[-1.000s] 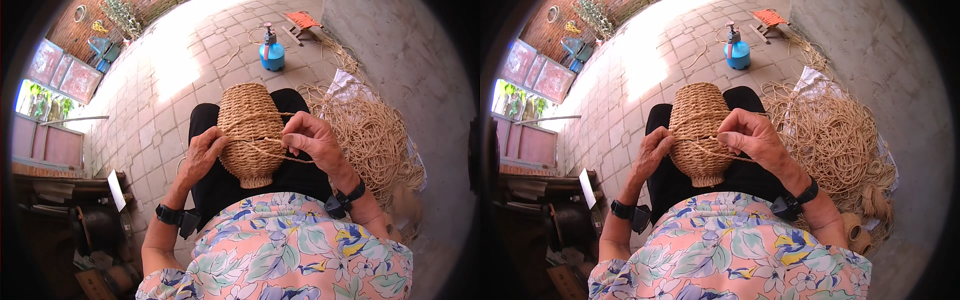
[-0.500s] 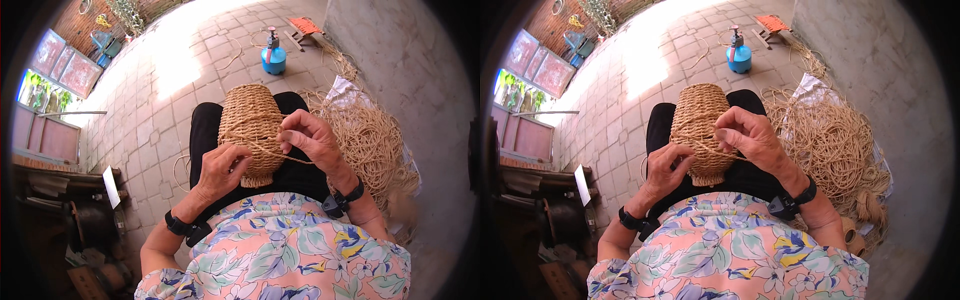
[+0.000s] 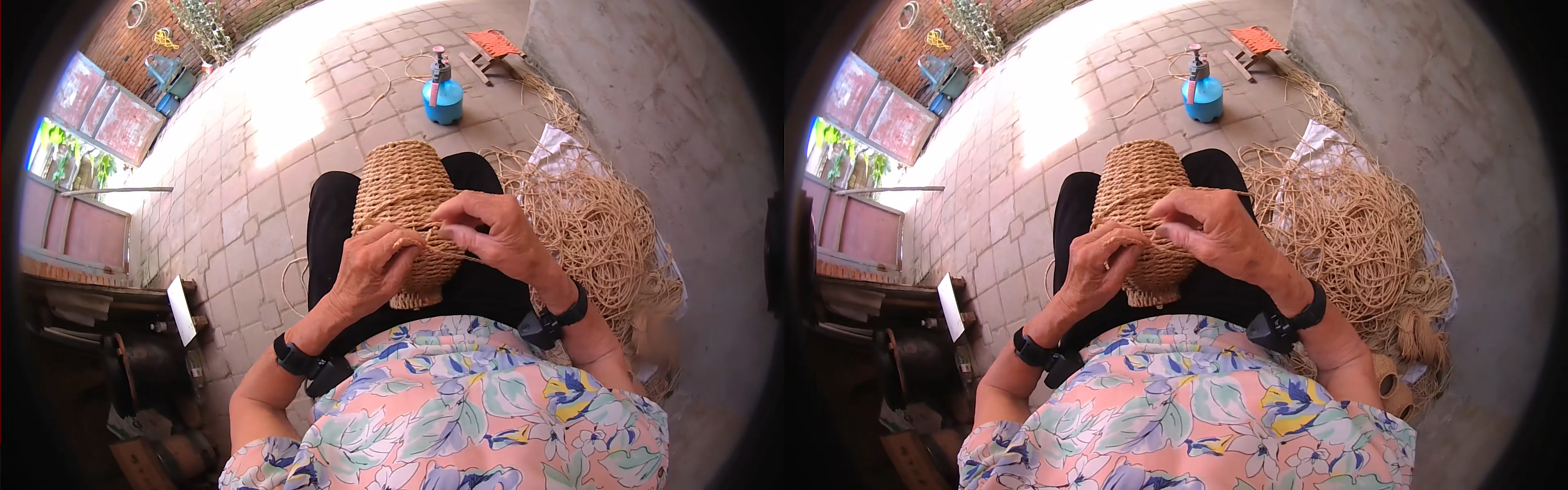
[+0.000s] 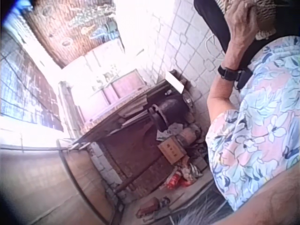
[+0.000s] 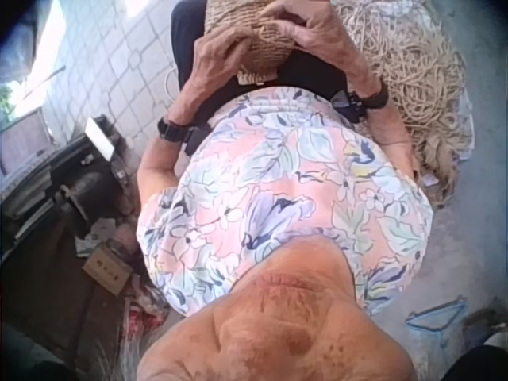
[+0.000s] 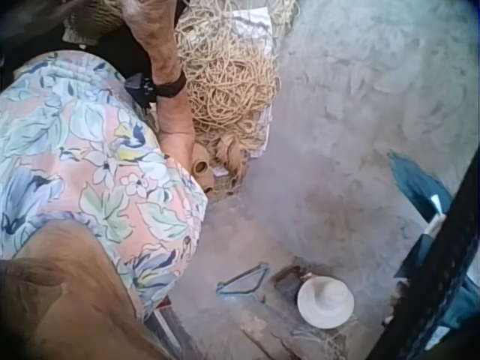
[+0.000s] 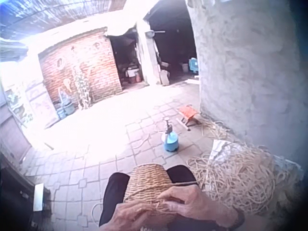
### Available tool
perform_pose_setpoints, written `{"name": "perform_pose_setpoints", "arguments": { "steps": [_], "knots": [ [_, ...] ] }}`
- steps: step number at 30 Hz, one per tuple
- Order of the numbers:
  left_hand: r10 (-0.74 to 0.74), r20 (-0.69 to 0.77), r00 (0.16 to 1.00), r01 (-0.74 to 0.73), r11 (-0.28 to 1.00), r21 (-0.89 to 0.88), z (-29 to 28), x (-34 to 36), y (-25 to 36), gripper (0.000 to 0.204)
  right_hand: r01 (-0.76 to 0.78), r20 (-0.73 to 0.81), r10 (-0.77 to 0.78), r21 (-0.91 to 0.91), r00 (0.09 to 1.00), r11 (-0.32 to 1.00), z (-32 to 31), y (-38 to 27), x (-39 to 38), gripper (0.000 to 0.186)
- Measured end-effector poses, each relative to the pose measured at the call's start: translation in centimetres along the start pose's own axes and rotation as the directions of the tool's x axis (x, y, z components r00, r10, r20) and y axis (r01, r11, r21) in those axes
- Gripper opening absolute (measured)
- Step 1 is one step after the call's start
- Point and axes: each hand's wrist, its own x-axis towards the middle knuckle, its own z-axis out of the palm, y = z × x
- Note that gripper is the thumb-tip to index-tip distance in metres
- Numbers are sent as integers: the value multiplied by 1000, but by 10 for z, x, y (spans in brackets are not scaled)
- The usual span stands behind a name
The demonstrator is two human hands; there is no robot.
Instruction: Weaving a straw or wicker basket by hand, then trimming the excess material.
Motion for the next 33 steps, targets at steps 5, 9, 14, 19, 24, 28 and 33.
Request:
{"name": "perform_pose_setpoints", "arguments": {
  "steps": [5, 9, 14, 19, 24, 28, 33],
  "knots": [
    [9, 1, 1000, -9, 997, 72, -1, -8, -2, 25, 300, 20, -339, -521, 940, 799, 7, 38, 5, 13],
    [168, 39, 985, -173, 969, 176, 0, -15, -12, 27, 328, 49, -385, -630, 922, 704, 13, 41, 6, 15],
    [234, 45, 971, -239, 944, 229, 2, -16, -17, 28, 148, -134, -256, -533, 957, 833, 13, 59, 0, 14],
    [302, 30, 953, -297, 908, 295, 6, -15, -15, 27, -70, -228, 36, -139, 973, 988, 15, 45, -4, 16],
    [299, 95, 949, -314, 917, 245, 0, -16, -15, 24, 129, -236, -222, -353, 946, 927, 23, 56, 0, 12],
    [-233, -290, 928, 246, 969, 10, -26, -38, -23, 12, -311, -436, 277, -6, 856, 951, -14, 87, -4, 26],
    [-376, -344, 860, 412, 910, 36, -52, -48, -50, 10, -446, -460, 167, -606, 872, 658, -54, 41, 18, 44]
  ]
}}
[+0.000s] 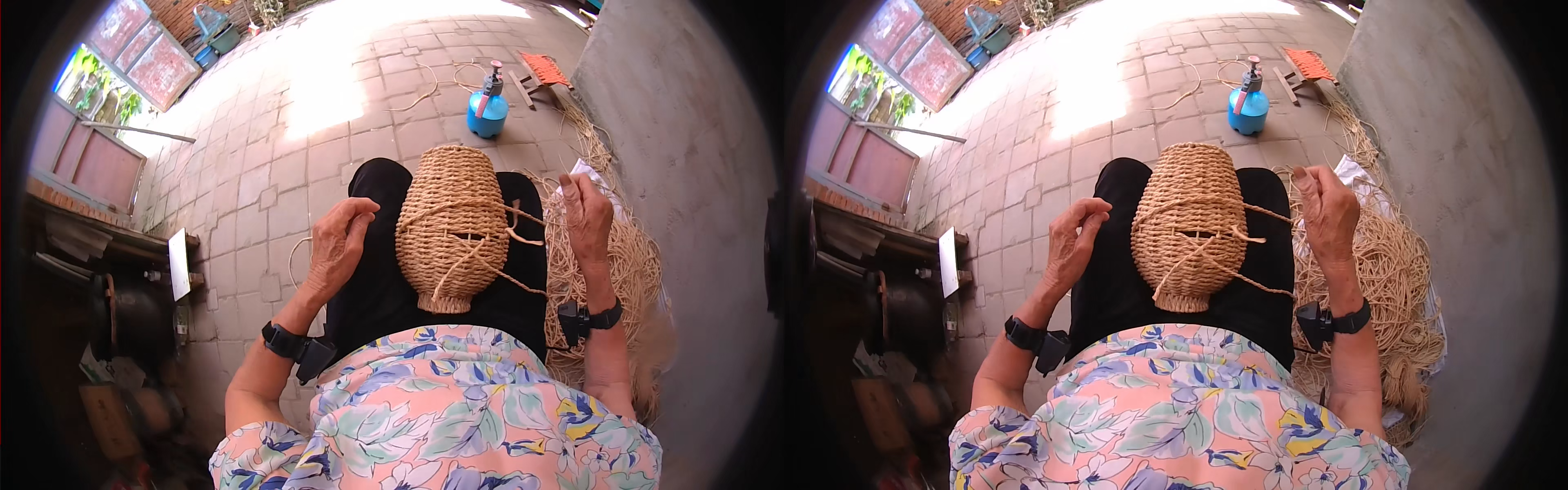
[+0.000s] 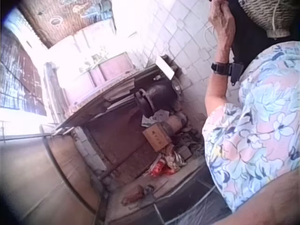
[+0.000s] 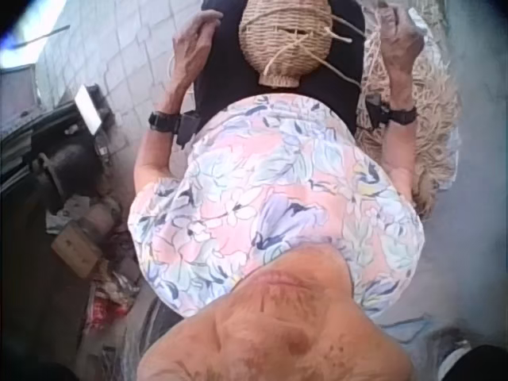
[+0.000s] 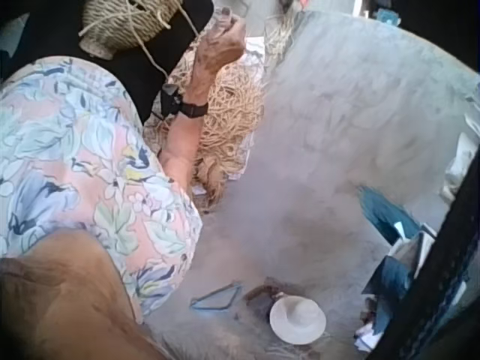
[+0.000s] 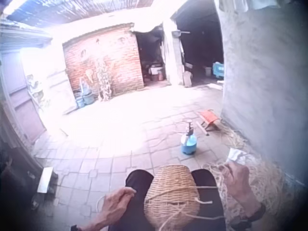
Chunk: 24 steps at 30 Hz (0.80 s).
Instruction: Weaving a straw or wicker basket by hand, then trimming the excess material.
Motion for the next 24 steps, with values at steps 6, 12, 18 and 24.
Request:
{"name": "perform_pose_setpoints", "arguments": {
  "steps": [6, 12, 18, 24],
  "knots": [
    [-17, 107, 994, 11, 998, 57, 6, -12, 1, 11, 718, 31, -737, 204, 675, 666, 21, -95, -3, 17],
    [64, 103, 993, -70, 996, 56, 2, -20, -6, 12, 829, 268, -808, 59, 524, 557, 31, -113, -3, 9],
    [240, 155, 958, -249, 968, 41, 8, -23, 9, 32, 656, 249, -727, 316, 640, 685, 34, -115, -25, 6],
    [282, 211, 936, -300, 952, 61, 11, -24, 9, 40, 606, 301, -710, 373, 637, 702, 40, -110, -39, 14]
  ]
}}
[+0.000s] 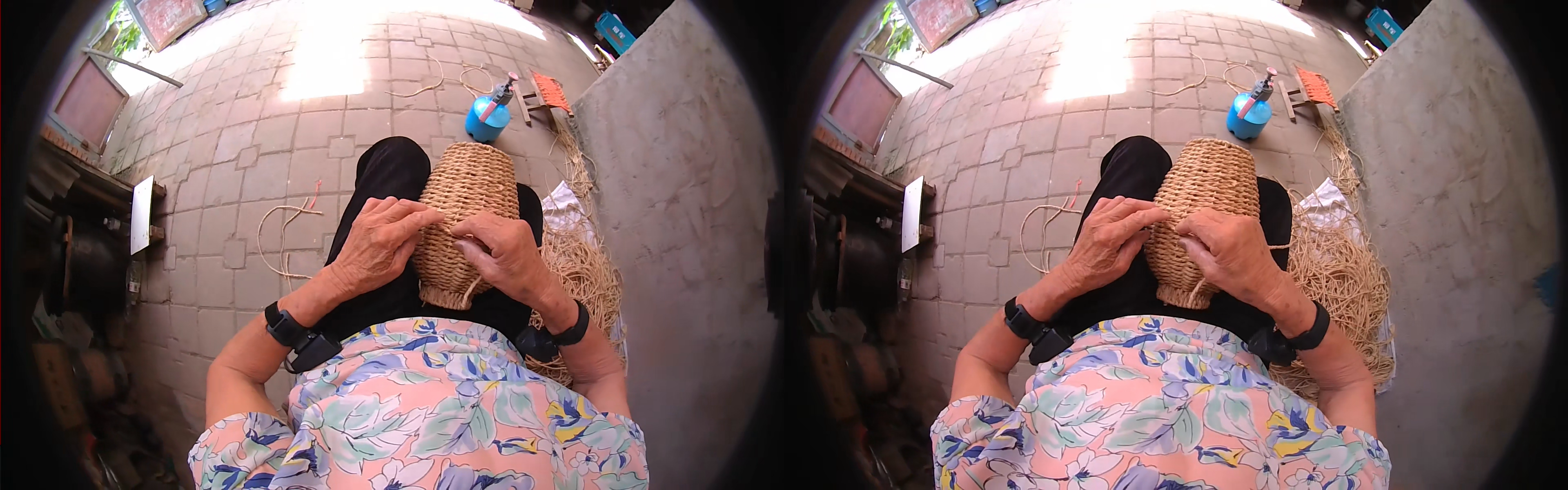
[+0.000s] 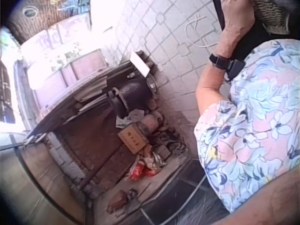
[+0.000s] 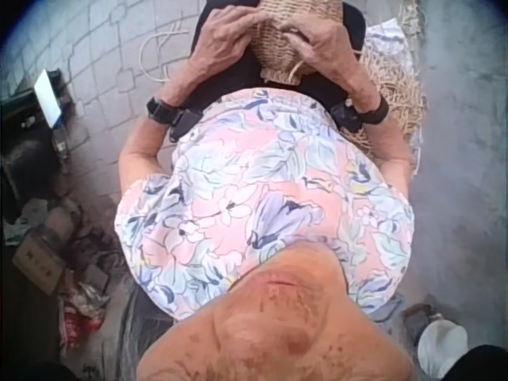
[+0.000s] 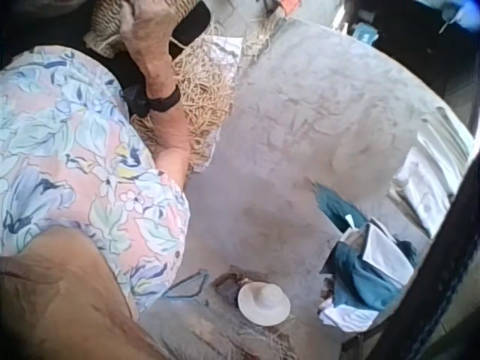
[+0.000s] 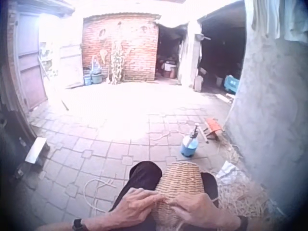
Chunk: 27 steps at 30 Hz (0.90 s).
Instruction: Weaving a straw or wicker basket by hand, then trimming the excess material.
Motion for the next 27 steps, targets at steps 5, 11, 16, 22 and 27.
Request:
{"name": "perform_pose_setpoints", "arguments": {
  "steps": [5, 11, 16, 22, 27],
  "knots": [
    [-2, 2, 1000, 2, 1000, -3, 2, -2, 0, 38, -92, -63, 94, 33, 994, 995, -2, 2, 8, 8],
    [12, -22, 1000, -12, 1000, 8, 2, -2, 2, 36, -185, -85, 190, 66, 978, 981, 1, 7, 11, 8],
    [19, -25, 1000, -19, 1000, 24, 3, 0, 1, 37, -180, -79, 182, 32, 980, 983, 0, 7, 11, 9],
    [58, 8, 998, -58, 994, 98, 3, 3, 1, 37, -118, -69, 115, -47, 991, 992, 3, 5, 11, 9],
    [38, 84, 996, -50, 988, 144, 2, 9, 2, 36, -3, -8, 2, -162, 1000, 987, 0, 6, 18, 9]
  ]
}}
